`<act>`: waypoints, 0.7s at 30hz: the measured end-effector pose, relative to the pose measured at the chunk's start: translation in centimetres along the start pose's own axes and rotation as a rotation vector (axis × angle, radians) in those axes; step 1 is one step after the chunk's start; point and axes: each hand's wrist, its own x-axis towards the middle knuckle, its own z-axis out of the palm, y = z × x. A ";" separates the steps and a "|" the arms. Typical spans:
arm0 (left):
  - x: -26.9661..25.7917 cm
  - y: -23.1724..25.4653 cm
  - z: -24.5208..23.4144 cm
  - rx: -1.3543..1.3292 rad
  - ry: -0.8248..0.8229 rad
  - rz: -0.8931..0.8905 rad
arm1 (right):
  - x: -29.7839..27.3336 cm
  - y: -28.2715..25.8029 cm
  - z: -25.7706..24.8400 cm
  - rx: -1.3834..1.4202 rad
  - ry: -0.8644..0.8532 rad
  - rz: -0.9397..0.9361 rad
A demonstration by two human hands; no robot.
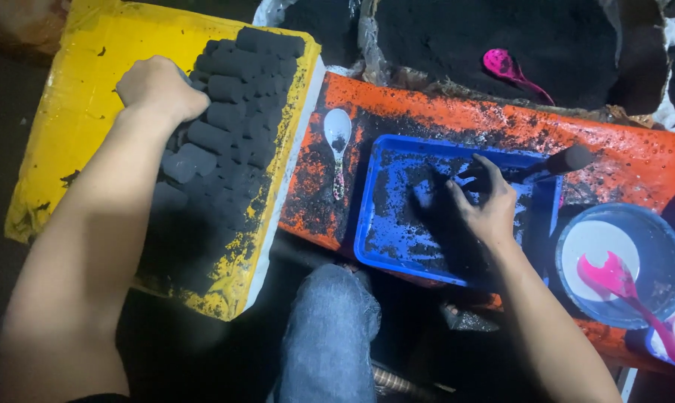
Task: The person scoops a dark granular material into a cylindrical metal mold placed in a blue tray. They use a small hammer to compact the material inside the mold, then remove the formed cylindrical briquette and place it on a yellow tray. The process is repeated multiple times.
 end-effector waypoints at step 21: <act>3.1 1.2 1.9 0.175 -0.044 0.083 | 0.3 1.8 0.4 0.005 0.001 -0.012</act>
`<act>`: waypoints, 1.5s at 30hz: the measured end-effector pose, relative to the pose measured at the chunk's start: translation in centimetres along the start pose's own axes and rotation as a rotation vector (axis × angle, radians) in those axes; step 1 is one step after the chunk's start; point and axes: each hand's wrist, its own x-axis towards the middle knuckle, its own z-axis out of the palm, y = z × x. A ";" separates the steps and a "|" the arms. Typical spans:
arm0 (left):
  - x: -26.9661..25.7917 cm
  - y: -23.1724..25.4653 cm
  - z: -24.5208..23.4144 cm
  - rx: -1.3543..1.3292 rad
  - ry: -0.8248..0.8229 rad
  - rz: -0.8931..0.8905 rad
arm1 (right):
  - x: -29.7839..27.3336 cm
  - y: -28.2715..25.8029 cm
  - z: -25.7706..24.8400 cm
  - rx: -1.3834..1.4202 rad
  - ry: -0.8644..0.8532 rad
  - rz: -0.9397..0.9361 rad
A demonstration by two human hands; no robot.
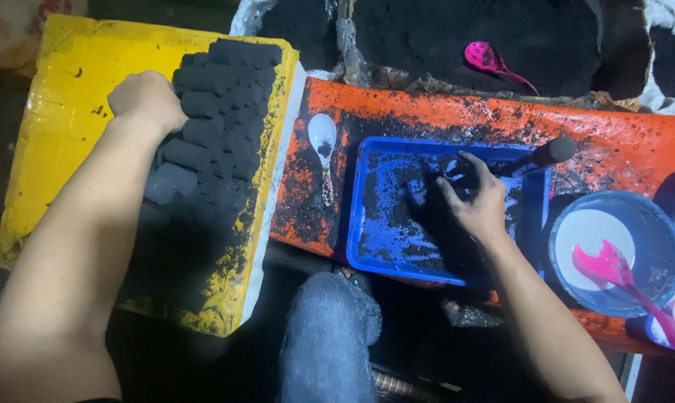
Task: The person scoops a dark granular material into a cylindrical metal mold placed in a blue tray. They use a small hammer to compact the material inside the mold, then remove the formed cylindrical briquette and place it on a yellow tray. The process is repeated multiple times.
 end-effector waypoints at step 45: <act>-12.6 13.4 -8.2 -0.160 0.283 0.447 | -1.7 0.1 -6.7 -0.134 0.485 0.028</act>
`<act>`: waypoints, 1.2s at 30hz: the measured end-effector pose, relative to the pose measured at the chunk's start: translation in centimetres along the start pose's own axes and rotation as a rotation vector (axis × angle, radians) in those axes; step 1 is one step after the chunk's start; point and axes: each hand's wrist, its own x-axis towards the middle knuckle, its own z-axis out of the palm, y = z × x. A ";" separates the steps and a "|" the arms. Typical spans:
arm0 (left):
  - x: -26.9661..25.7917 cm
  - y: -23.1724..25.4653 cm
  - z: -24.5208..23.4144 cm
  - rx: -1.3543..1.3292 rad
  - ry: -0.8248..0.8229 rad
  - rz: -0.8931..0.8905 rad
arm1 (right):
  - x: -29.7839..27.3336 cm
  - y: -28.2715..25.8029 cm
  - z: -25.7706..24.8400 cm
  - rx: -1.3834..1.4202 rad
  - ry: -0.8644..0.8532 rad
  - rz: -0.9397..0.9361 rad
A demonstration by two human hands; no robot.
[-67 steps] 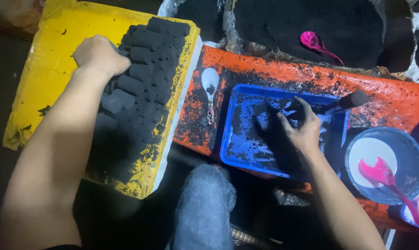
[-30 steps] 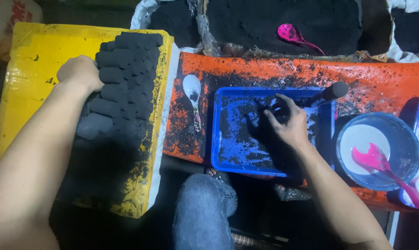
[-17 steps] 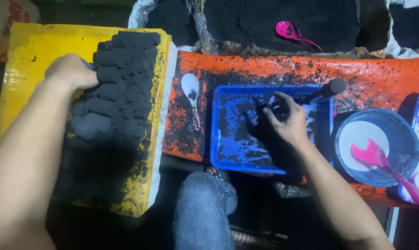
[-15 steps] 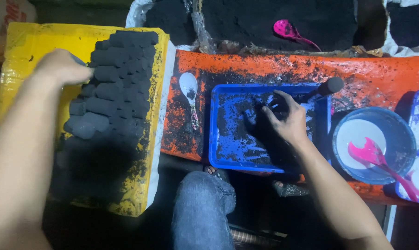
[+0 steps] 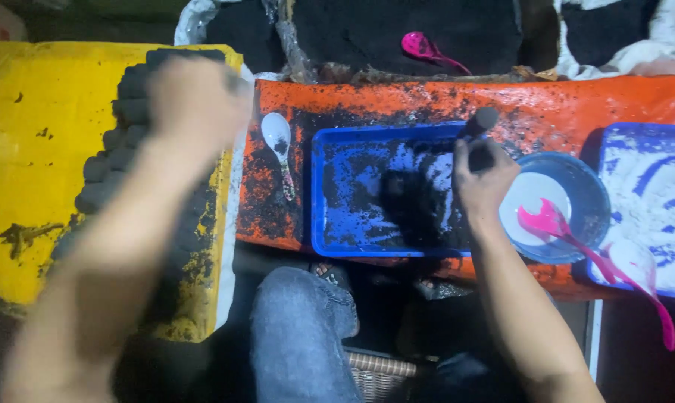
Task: The person scoops a dark granular material into a cylindrical metal mold placed in a blue tray. They use a small hammer to compact the material inside the mold, then remove the formed cylindrical briquette and place it on a yellow tray. The process is repeated multiple times.
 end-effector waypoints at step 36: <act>-4.7 19.4 16.8 -1.047 0.399 0.278 | -0.9 -0.2 4.9 0.188 -0.363 -0.150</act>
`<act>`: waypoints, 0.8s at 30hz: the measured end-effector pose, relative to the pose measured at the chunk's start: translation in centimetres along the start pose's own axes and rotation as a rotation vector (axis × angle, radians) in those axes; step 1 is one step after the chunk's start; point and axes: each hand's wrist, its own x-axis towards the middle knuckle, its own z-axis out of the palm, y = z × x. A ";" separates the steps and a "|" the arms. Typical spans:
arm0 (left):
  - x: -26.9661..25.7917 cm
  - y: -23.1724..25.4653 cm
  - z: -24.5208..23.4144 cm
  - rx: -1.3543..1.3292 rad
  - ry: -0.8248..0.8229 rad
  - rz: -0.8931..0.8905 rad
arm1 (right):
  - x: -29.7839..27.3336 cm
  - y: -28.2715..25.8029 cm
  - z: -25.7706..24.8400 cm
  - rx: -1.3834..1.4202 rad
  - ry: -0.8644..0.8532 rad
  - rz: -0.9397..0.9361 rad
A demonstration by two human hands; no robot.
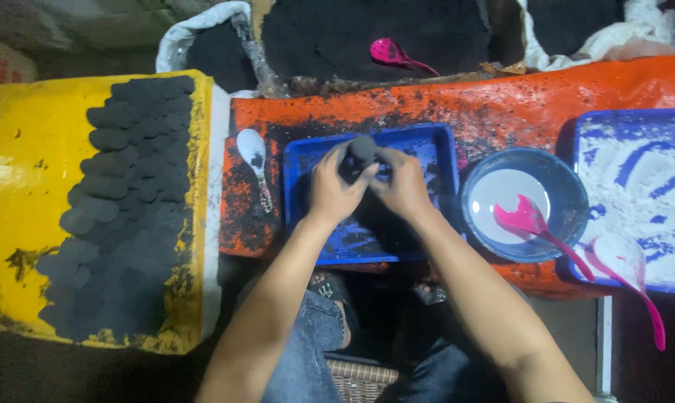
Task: The person scoops a dark granular material into a cylindrical metal mold placed in a blue tray. They use a small hammer to compact the material inside the mold, then remove the formed cylindrical briquette and place it on a yellow tray. The process is repeated multiple times.
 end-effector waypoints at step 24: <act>2.3 2.1 -8.2 -0.173 0.383 -0.104 | -0.4 -5.6 0.9 0.094 -0.197 -0.033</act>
